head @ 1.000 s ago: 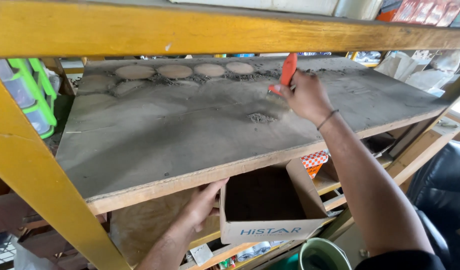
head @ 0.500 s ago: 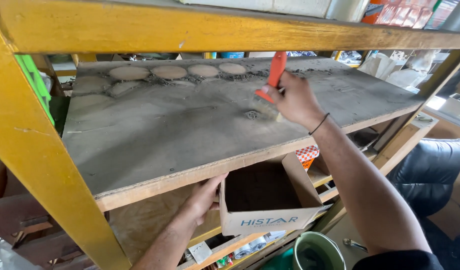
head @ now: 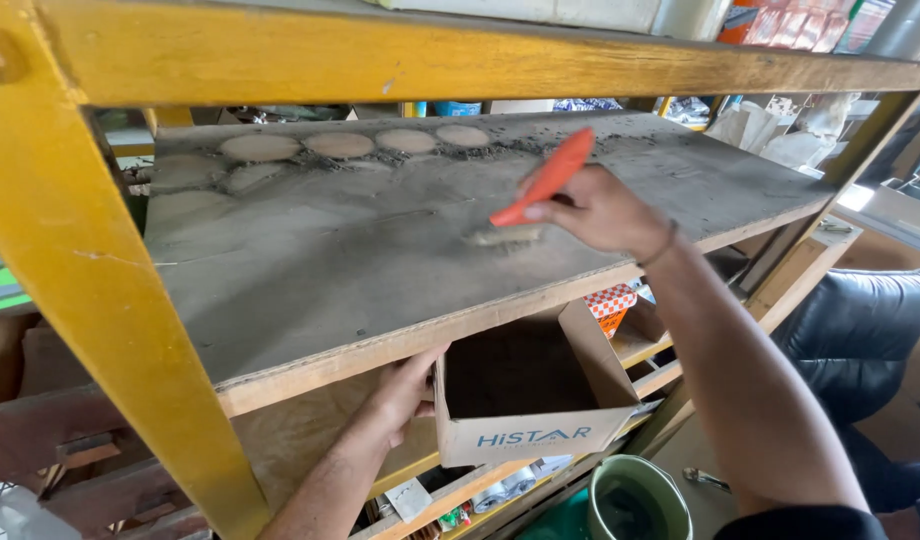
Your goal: The person sweeps dust and debris from a wooden shelf using a small brush, directing the material into a cardboard box held underneath. The person repeatedly brushes different sections of the shelf surface and edges, collecting the dust into the box throughout the clip.
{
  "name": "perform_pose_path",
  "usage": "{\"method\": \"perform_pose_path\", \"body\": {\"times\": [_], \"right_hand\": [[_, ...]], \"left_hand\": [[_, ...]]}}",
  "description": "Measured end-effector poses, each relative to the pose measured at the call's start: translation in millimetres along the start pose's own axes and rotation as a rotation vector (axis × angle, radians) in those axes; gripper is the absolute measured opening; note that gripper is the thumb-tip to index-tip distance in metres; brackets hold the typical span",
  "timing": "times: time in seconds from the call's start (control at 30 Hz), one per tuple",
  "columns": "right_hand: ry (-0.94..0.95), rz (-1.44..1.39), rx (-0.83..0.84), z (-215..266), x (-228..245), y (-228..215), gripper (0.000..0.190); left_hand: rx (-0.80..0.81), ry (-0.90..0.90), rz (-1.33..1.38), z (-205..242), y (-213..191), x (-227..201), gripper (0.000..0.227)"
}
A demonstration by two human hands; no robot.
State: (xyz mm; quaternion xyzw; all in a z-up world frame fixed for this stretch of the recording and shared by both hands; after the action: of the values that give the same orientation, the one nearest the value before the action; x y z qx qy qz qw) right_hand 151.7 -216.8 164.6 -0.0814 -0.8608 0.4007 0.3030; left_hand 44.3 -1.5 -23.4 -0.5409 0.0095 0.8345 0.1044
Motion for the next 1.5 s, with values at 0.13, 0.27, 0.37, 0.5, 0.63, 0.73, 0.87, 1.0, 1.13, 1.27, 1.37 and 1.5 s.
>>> {"method": "perform_pose_path", "body": {"times": [0.13,0.27,0.37,0.5,0.63,0.73,0.87,1.0,1.13,1.27,1.37,1.5], "right_hand": [[-0.219,0.025,0.063,5.4,24.6,-10.5,0.021],[-0.083,-0.057,-0.145,-9.5,15.8,-8.3,0.025],[-0.065,-0.144,-0.110,-17.6,-32.5,8.0,0.021],[-0.101,-0.151,-0.028,14.6,25.2,8.9,0.021],[-0.116,-0.252,0.020,44.1,45.0,-10.9,0.020],[-0.132,-0.158,-0.041,36.1,43.0,-25.9,0.022],[-0.084,-0.067,-0.212,28.0,5.5,-28.9,0.025],[-0.024,-0.132,-0.198,37.9,10.7,-6.4,0.024],[-0.040,-0.154,-0.112,55.1,60.3,3.0,0.021],[-0.039,-0.202,-0.135,72.7,80.3,-0.5,0.018],[-0.108,-0.170,-0.192,69.5,81.7,-3.4,0.019],[-0.108,-0.133,-0.237,52.8,37.1,-8.6,0.021]], "left_hand": [[0.015,0.032,-0.001,-3.4,-6.0,4.7,0.048],[-0.017,0.124,0.145,2.3,-1.8,2.5,0.099],[-0.017,0.138,0.146,-7.9,0.3,7.1,0.096],[-0.014,0.152,0.144,-0.2,1.7,2.5,0.097],[-0.015,0.150,0.147,-0.5,4.4,5.5,0.098],[-0.013,0.168,0.131,6.5,7.3,-0.3,0.099],[0.005,0.174,0.116,16.6,19.5,-3.6,0.105],[-0.009,0.189,0.104,20.8,26.1,-7.3,0.109],[-0.024,0.183,0.133,20.4,29.6,-4.0,0.109],[-0.034,0.194,0.127,17.4,33.7,0.1,0.109],[-0.059,0.200,0.127,13.8,36.0,4.4,0.109],[-0.077,0.201,0.143,18.1,40.2,5.5,0.110]]}}
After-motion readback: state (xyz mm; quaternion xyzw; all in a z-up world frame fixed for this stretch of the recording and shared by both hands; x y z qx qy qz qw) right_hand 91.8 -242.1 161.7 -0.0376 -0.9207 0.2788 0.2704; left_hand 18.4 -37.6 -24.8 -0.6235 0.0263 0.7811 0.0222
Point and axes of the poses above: each hand's wrist, its own z-axis away from the middle knuckle, its own y-axis out of the palm, x = y × z, the point moved 5 cm from there along -z, towards the middle knuckle, and after that the axes turned 13 degrees about -z, right-handed, at the moved point
